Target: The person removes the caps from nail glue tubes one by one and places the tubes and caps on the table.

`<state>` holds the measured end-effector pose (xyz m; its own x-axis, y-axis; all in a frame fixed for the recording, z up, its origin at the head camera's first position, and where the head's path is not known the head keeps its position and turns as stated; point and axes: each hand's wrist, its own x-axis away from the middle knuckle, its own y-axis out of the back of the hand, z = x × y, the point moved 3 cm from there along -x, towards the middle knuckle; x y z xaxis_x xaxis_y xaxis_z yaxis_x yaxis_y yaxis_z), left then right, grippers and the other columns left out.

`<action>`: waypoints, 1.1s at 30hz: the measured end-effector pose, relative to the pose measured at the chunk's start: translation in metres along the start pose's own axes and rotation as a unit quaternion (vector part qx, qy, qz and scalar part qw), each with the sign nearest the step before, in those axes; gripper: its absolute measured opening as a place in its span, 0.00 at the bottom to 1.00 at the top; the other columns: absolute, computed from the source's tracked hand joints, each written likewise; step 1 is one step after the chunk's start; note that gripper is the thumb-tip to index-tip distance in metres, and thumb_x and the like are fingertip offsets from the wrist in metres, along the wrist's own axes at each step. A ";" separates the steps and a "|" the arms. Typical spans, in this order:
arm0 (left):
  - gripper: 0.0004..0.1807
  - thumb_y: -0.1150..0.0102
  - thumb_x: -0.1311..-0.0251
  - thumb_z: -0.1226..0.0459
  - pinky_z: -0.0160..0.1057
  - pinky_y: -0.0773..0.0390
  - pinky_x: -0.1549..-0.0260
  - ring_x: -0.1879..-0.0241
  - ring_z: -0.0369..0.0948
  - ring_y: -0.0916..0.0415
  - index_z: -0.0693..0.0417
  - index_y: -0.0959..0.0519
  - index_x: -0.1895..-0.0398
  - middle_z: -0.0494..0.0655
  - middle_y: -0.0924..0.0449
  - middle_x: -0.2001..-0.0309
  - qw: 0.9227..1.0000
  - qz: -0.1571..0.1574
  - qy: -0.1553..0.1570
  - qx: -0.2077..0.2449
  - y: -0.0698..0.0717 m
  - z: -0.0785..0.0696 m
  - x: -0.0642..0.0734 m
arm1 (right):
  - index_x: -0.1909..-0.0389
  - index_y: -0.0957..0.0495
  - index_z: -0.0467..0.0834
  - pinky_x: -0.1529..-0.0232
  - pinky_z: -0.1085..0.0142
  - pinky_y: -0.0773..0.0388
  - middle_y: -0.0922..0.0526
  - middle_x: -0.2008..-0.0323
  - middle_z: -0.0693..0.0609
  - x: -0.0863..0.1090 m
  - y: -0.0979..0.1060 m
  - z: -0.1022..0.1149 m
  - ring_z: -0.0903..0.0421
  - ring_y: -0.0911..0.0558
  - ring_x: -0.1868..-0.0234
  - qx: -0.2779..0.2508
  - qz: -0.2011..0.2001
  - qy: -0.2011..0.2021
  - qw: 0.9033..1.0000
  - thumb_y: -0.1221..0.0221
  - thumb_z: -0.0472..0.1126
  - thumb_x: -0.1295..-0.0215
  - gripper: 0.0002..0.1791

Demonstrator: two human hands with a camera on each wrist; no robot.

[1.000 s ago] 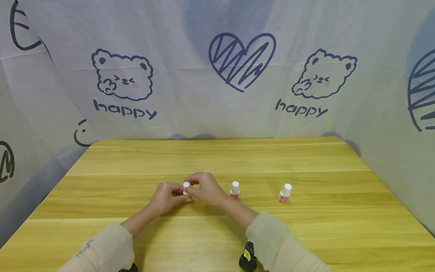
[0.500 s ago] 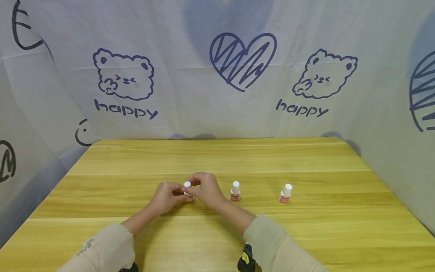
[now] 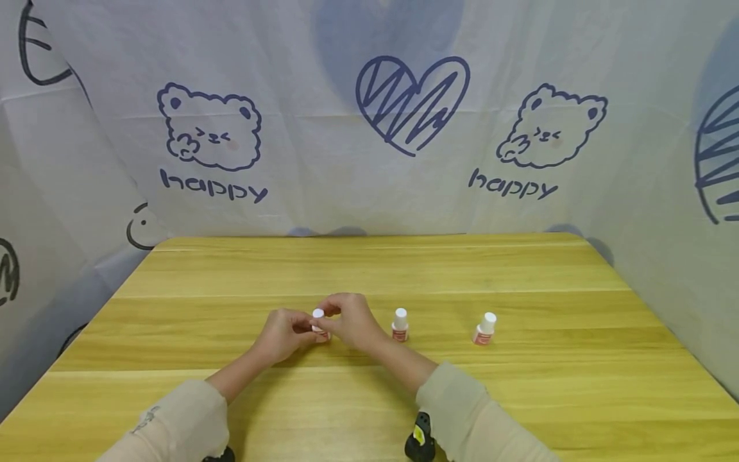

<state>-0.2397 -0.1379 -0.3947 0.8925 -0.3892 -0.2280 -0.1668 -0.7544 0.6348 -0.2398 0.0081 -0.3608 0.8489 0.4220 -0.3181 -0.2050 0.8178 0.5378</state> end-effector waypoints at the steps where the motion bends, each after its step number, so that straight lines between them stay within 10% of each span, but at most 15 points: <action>1: 0.07 0.36 0.49 0.72 0.30 0.19 0.71 0.70 0.44 0.17 0.66 0.16 0.66 0.57 0.15 0.69 1.000 0.000 0.001 0.001 0.000 0.000 0.000 | 0.68 0.18 0.33 0.55 0.61 0.20 0.15 0.66 0.42 0.000 0.000 0.000 0.50 0.17 0.61 -0.002 0.003 0.001 1.000 0.37 0.32 0.44 0.05; 12: 0.08 0.33 0.51 0.68 0.28 0.19 0.72 0.70 0.43 0.16 0.65 0.16 0.68 0.57 0.15 0.69 1.000 -0.006 -0.004 0.005 -0.002 0.001 0.000 | 0.64 0.18 0.32 0.53 0.60 0.20 0.15 0.64 0.41 0.000 0.000 -0.002 0.50 0.17 0.60 -0.007 0.034 0.018 0.999 0.39 0.31 0.42 0.07; 33: 0.06 0.36 0.49 0.74 0.31 0.19 0.72 0.70 0.45 0.17 0.67 0.16 0.67 0.58 0.15 0.70 1.000 -0.008 -0.002 -0.011 0.000 0.002 -0.001 | 0.74 0.17 0.36 0.67 0.76 0.23 0.14 0.73 0.46 -0.002 -0.002 0.001 0.54 0.17 0.67 0.025 -0.041 -0.006 0.999 0.33 0.35 0.48 0.06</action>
<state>-0.2416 -0.1386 -0.3957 0.8931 -0.3792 -0.2421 -0.1422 -0.7486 0.6476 -0.2406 0.0049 -0.3607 0.8674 0.3492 -0.3545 -0.1092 0.8287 0.5490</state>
